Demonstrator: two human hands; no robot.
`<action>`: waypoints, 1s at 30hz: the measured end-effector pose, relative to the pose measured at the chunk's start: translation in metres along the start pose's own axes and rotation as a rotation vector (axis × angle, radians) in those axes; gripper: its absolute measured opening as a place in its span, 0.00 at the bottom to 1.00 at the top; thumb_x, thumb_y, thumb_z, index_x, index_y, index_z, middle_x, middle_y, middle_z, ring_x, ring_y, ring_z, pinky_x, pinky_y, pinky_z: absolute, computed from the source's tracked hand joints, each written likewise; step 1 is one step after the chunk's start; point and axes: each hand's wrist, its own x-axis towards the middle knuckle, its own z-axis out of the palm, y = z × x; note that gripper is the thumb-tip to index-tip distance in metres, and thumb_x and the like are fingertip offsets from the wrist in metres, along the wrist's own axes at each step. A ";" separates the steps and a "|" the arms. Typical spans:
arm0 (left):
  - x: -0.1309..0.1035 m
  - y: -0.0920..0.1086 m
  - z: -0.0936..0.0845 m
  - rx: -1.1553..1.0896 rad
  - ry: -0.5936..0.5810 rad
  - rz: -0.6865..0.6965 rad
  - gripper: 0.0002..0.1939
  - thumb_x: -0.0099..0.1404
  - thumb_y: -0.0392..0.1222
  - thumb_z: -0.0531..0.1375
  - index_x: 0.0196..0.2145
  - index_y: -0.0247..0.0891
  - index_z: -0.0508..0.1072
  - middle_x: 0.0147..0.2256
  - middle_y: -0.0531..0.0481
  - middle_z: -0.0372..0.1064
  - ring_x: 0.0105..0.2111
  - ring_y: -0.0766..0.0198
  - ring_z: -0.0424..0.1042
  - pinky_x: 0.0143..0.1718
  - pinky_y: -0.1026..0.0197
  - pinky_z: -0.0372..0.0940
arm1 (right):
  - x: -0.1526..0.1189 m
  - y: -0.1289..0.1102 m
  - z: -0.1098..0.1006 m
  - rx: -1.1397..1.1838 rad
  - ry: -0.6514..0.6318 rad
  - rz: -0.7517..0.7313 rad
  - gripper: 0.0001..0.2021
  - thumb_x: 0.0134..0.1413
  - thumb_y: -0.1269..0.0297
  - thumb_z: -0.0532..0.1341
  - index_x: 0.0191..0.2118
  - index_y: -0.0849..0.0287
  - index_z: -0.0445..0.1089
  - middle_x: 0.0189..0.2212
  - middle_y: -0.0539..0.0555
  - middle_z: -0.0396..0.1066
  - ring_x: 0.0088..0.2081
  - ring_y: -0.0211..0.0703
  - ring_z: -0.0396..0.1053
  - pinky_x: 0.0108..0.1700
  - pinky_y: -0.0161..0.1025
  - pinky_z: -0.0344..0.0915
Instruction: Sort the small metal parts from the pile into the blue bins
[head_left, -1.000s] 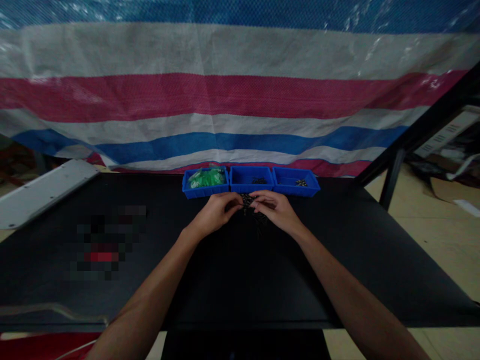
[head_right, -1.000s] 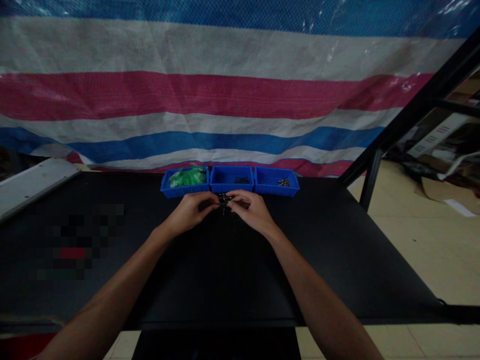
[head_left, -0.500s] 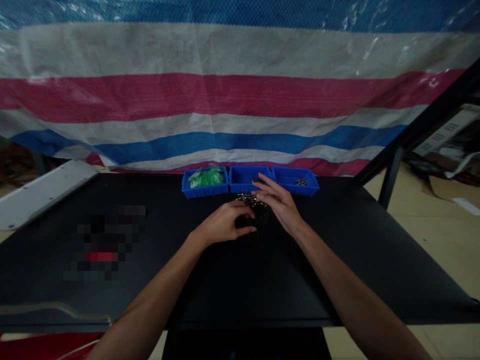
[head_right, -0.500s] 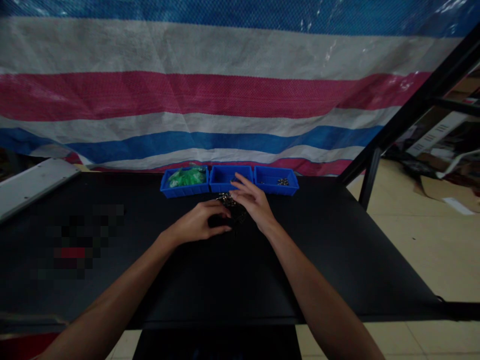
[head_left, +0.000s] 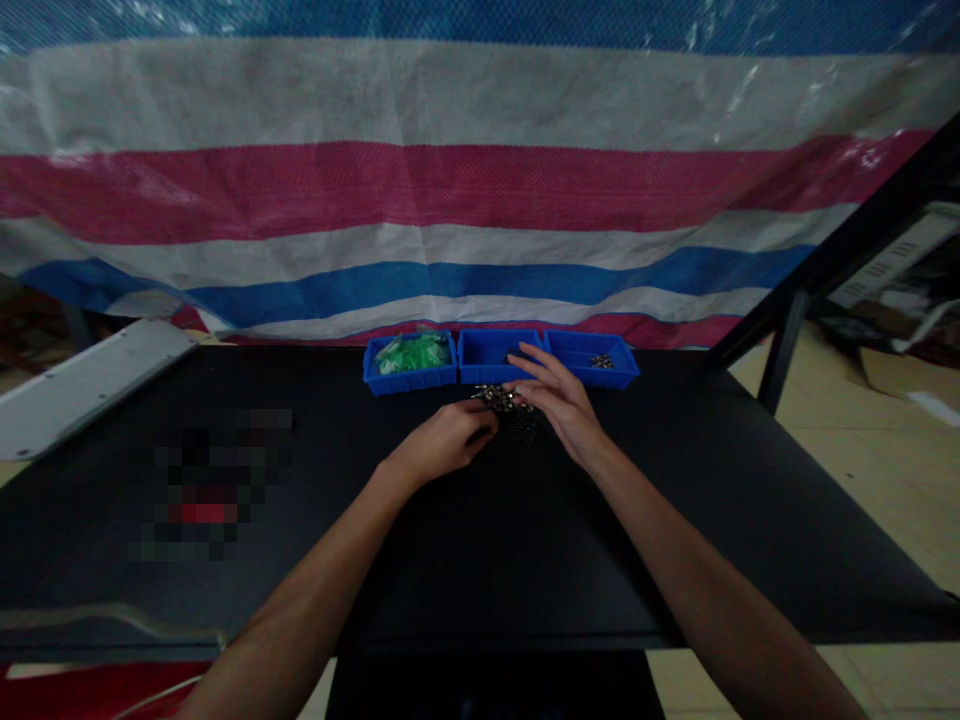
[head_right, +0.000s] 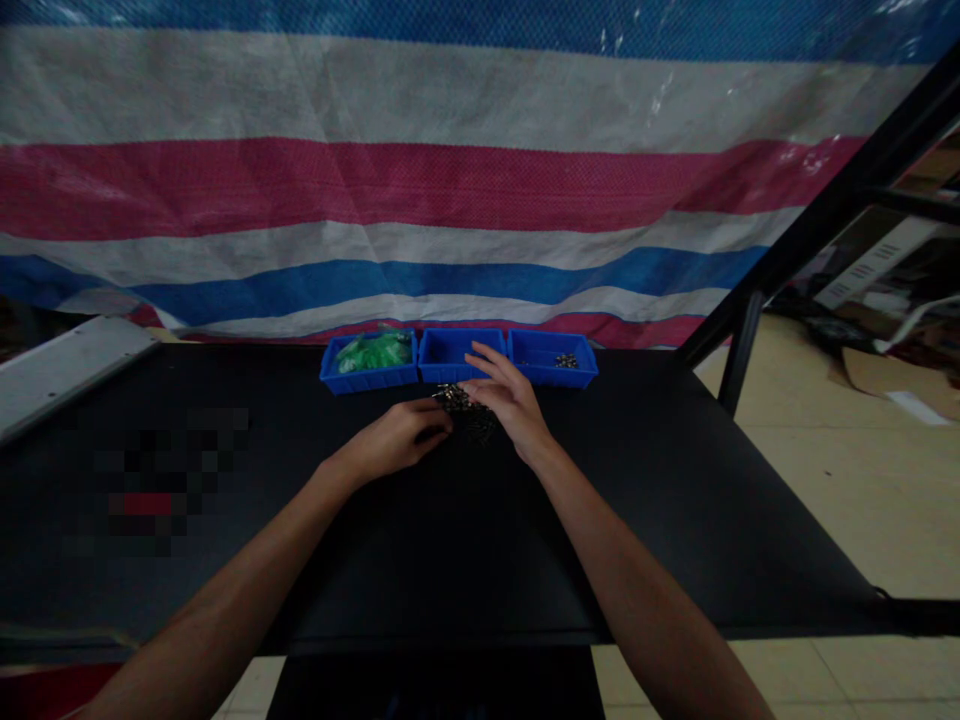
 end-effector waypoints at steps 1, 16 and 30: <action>-0.001 -0.002 -0.001 0.017 0.016 -0.016 0.08 0.66 0.30 0.56 0.37 0.36 0.74 0.38 0.46 0.70 0.35 0.61 0.72 0.39 0.60 0.67 | 0.000 -0.001 0.000 -0.010 0.004 0.003 0.28 0.52 0.60 0.65 0.60 0.45 0.64 0.59 0.56 0.67 0.48 0.51 0.74 0.51 0.52 0.70; 0.000 -0.002 -0.007 -0.204 0.269 -0.117 0.06 0.61 0.29 0.58 0.36 0.37 0.71 0.30 0.52 0.72 0.29 0.67 0.71 0.33 0.64 0.65 | 0.000 0.001 0.002 -0.026 0.021 0.010 0.20 0.50 0.61 0.66 0.51 0.52 0.72 0.48 0.56 0.76 0.36 0.44 0.75 0.38 0.42 0.70; -0.003 0.003 -0.005 0.023 0.052 -0.088 0.09 0.62 0.39 0.63 0.41 0.37 0.73 0.41 0.45 0.71 0.40 0.56 0.72 0.44 0.54 0.69 | 0.003 0.007 -0.002 -0.103 0.035 -0.008 0.14 0.49 0.62 0.66 0.44 0.55 0.75 0.41 0.55 0.78 0.31 0.40 0.74 0.35 0.40 0.67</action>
